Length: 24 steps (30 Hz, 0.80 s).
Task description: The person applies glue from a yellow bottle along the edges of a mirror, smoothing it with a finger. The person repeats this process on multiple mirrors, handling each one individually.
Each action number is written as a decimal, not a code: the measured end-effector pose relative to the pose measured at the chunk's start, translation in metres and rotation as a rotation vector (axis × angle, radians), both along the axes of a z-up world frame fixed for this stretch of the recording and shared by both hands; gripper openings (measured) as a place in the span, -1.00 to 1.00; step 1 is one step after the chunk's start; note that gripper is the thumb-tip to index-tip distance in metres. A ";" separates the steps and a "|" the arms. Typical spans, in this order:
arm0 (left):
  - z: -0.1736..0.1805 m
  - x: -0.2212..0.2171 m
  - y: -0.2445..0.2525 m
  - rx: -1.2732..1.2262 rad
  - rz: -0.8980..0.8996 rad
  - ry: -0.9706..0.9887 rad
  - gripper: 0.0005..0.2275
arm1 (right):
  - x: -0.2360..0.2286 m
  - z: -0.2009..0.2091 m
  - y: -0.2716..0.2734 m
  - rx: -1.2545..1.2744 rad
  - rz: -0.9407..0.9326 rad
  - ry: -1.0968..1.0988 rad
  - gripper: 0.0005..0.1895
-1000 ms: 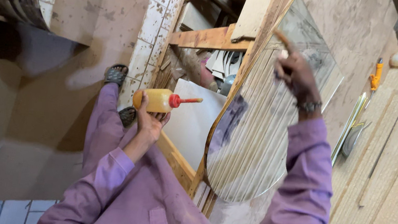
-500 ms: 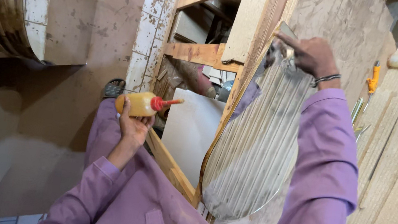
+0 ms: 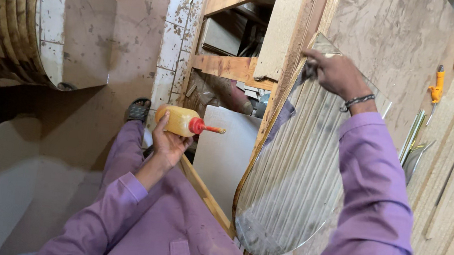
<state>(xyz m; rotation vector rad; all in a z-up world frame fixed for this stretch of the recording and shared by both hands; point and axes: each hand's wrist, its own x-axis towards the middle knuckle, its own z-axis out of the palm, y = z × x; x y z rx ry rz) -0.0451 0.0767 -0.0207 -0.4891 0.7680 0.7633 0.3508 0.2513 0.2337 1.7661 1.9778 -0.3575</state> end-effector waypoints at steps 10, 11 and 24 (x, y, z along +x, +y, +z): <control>-0.008 -0.019 -0.019 -0.020 0.098 0.014 -0.42 | -0.031 0.010 -0.073 -0.421 -0.495 0.687 -0.45; -0.008 -0.015 -0.020 -0.017 0.117 0.006 -0.41 | -0.036 0.009 -0.072 -0.314 -0.459 0.701 -0.45; -0.005 -0.015 -0.077 0.008 0.190 0.020 -0.43 | -0.057 0.009 -0.072 0.112 0.212 -0.120 -0.36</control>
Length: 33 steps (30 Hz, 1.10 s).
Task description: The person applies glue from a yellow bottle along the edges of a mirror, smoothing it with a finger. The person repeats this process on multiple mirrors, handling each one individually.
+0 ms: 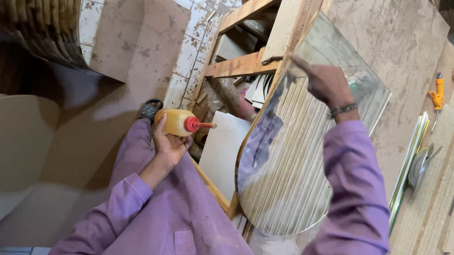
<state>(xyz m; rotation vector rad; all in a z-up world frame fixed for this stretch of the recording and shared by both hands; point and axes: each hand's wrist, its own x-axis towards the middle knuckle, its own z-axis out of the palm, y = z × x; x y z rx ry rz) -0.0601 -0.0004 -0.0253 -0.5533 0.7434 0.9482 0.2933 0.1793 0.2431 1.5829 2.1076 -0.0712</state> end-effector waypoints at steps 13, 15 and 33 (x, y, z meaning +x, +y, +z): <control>-0.019 0.009 -0.024 0.026 0.006 0.016 -0.41 | -0.085 -0.066 -0.052 -0.325 -0.150 0.174 -0.70; -0.017 0.007 -0.027 0.045 0.002 0.027 -0.42 | -0.108 -0.058 -0.062 -0.473 -0.213 0.054 -0.69; -0.009 0.015 -0.021 0.066 -0.034 0.021 -0.27 | -0.074 -0.080 -0.158 -0.385 -0.145 0.261 -0.74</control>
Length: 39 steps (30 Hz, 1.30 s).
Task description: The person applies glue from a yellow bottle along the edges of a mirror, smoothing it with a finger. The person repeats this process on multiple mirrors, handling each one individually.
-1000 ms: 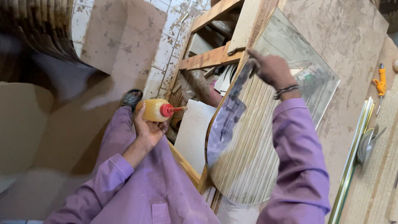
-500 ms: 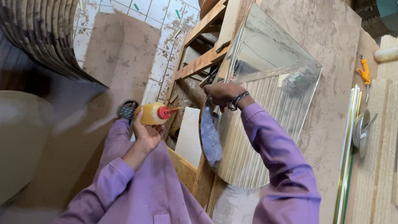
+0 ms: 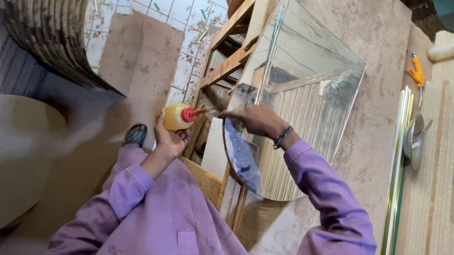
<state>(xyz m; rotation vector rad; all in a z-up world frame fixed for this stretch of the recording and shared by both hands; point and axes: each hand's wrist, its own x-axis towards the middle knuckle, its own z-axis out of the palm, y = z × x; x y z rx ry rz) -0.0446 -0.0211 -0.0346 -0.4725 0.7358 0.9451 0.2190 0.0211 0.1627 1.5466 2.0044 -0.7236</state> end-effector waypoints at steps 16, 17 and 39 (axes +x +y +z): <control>0.163 0.024 -0.090 0.300 -0.671 -0.289 -0.28 | -0.047 0.049 -0.213 0.603 -0.479 1.044 -0.03; 0.160 0.032 -0.102 0.297 -0.767 -0.277 -0.31 | -0.071 0.035 -0.234 0.616 -0.632 1.143 0.03; -0.009 0.077 -0.073 0.461 -1.116 0.218 -0.58 | -0.302 -0.030 -0.360 1.904 -1.924 0.323 0.15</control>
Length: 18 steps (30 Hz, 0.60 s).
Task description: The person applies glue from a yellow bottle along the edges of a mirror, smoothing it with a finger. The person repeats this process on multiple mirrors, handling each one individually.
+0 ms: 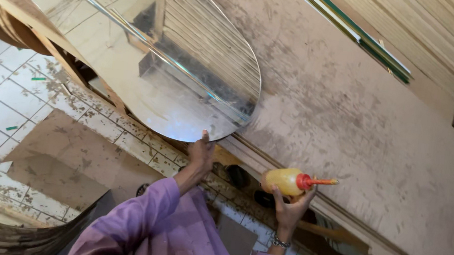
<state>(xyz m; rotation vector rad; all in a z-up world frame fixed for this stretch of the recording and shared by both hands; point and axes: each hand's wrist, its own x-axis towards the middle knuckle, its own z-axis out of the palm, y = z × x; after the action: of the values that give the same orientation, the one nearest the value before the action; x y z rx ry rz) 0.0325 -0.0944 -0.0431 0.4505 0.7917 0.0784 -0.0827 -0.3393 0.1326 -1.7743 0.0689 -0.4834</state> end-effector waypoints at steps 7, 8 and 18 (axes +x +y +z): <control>0.007 -0.190 0.207 0.349 -0.503 0.238 -0.48 | -0.017 -0.002 0.013 -0.024 0.039 0.075 0.08; 0.008 -0.213 0.234 0.387 -0.268 0.265 -0.56 | -0.010 0.000 0.015 -0.028 0.050 0.090 0.08; 0.041 -0.163 0.421 1.070 0.252 0.070 -0.45 | 0.032 0.007 0.039 -0.050 0.233 -0.003 -0.02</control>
<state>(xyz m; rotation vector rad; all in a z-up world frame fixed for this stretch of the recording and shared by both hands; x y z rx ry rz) -0.1300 0.3268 -0.0021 1.3635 0.8276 0.7458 -0.0507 -0.2999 0.1392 -1.8029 -0.1521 -0.3213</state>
